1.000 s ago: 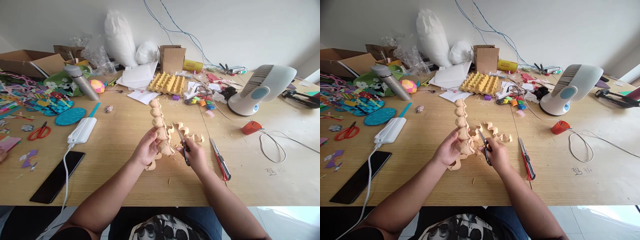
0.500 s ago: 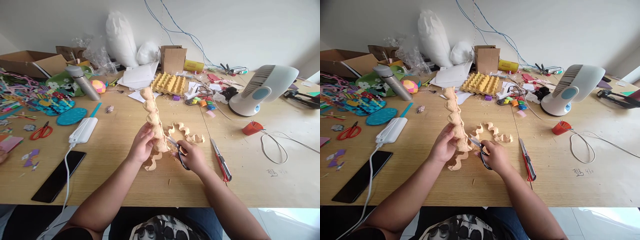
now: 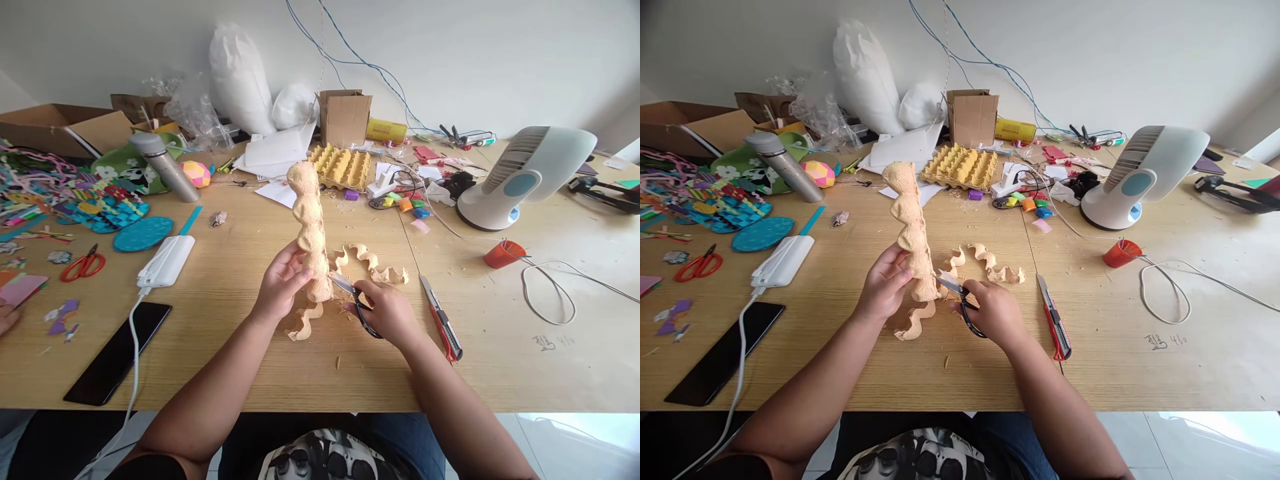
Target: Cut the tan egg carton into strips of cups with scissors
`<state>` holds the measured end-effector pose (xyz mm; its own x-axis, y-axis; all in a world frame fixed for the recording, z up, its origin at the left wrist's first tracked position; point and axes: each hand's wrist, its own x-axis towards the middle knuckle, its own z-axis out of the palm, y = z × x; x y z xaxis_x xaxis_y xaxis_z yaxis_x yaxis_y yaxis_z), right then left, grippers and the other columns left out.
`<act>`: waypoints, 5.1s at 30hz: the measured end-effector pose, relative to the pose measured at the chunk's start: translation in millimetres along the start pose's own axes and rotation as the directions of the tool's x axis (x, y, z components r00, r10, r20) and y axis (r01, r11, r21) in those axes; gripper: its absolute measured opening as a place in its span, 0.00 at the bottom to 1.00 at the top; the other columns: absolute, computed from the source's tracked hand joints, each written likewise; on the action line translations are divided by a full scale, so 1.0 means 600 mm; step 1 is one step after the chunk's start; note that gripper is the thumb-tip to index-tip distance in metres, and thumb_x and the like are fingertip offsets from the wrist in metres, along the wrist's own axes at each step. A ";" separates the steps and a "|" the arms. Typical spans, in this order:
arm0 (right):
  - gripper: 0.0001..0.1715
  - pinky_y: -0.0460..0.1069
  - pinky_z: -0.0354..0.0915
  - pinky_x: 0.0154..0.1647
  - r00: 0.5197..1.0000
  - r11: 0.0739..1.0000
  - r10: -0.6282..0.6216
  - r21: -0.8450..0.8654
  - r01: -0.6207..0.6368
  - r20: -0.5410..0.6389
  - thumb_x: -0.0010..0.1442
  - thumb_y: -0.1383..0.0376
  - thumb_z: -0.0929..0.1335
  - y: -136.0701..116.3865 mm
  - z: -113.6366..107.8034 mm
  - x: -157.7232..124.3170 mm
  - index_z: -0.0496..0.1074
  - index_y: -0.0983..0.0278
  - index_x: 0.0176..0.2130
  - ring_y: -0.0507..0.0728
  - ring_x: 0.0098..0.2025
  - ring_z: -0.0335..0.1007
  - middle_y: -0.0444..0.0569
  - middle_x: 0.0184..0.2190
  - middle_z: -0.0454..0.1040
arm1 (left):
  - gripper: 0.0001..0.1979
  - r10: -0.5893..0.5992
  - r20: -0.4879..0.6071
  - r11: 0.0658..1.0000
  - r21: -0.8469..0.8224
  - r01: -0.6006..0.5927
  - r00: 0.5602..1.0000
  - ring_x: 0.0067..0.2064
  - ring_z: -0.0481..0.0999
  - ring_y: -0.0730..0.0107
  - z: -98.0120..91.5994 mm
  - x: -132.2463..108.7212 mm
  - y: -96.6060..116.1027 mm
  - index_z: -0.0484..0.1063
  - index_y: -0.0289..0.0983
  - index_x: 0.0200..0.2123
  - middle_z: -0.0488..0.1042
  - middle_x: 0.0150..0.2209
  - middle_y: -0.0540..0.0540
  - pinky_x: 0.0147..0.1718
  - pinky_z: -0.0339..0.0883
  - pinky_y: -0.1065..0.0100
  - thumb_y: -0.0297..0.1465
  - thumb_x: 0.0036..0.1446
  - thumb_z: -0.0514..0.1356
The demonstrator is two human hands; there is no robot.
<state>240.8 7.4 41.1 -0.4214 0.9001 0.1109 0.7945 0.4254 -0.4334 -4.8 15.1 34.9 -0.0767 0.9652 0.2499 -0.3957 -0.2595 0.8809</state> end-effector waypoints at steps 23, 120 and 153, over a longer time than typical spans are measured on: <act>0.19 0.48 0.52 0.30 0.993 1.000 -0.025 -0.016 0.023 -0.111 0.71 0.47 0.69 -0.003 0.007 -0.010 0.79 0.59 0.44 0.57 0.29 0.69 0.48 0.27 0.77 | 0.22 -0.236 -0.012 0.950 -0.214 0.228 0.972 0.43 0.81 0.70 0.016 -0.009 -0.004 0.79 0.43 0.55 0.81 0.54 0.48 0.40 0.78 0.70 0.38 0.58 0.73; 0.18 0.50 0.63 0.36 0.978 0.969 -0.118 0.195 0.151 -0.172 0.68 0.51 0.72 -0.002 0.019 -0.001 0.78 0.61 0.49 0.58 0.35 0.72 0.51 0.34 0.77 | 0.22 -0.383 0.095 0.865 -0.310 0.393 0.919 0.45 0.84 0.65 0.021 -0.013 0.001 0.77 0.42 0.54 0.83 0.51 0.47 0.41 0.78 0.66 0.34 0.56 0.72; 0.15 0.47 0.51 0.29 0.894 0.912 -0.131 0.405 -0.060 0.428 0.63 0.53 0.74 -0.001 -0.016 0.006 0.73 0.61 0.32 0.52 0.28 0.58 0.40 0.25 0.65 | 0.31 -0.347 0.205 0.919 0.267 0.289 0.915 0.59 0.80 0.50 -0.019 0.003 0.030 0.80 0.39 0.60 0.79 0.61 0.35 0.53 0.75 0.60 0.25 0.52 0.74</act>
<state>243.3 11.2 50.1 -0.6680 0.7088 -0.2267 0.5728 0.2954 -0.7646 -22.6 12.5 46.6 0.2551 0.9669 0.0056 -0.1417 0.0317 0.9894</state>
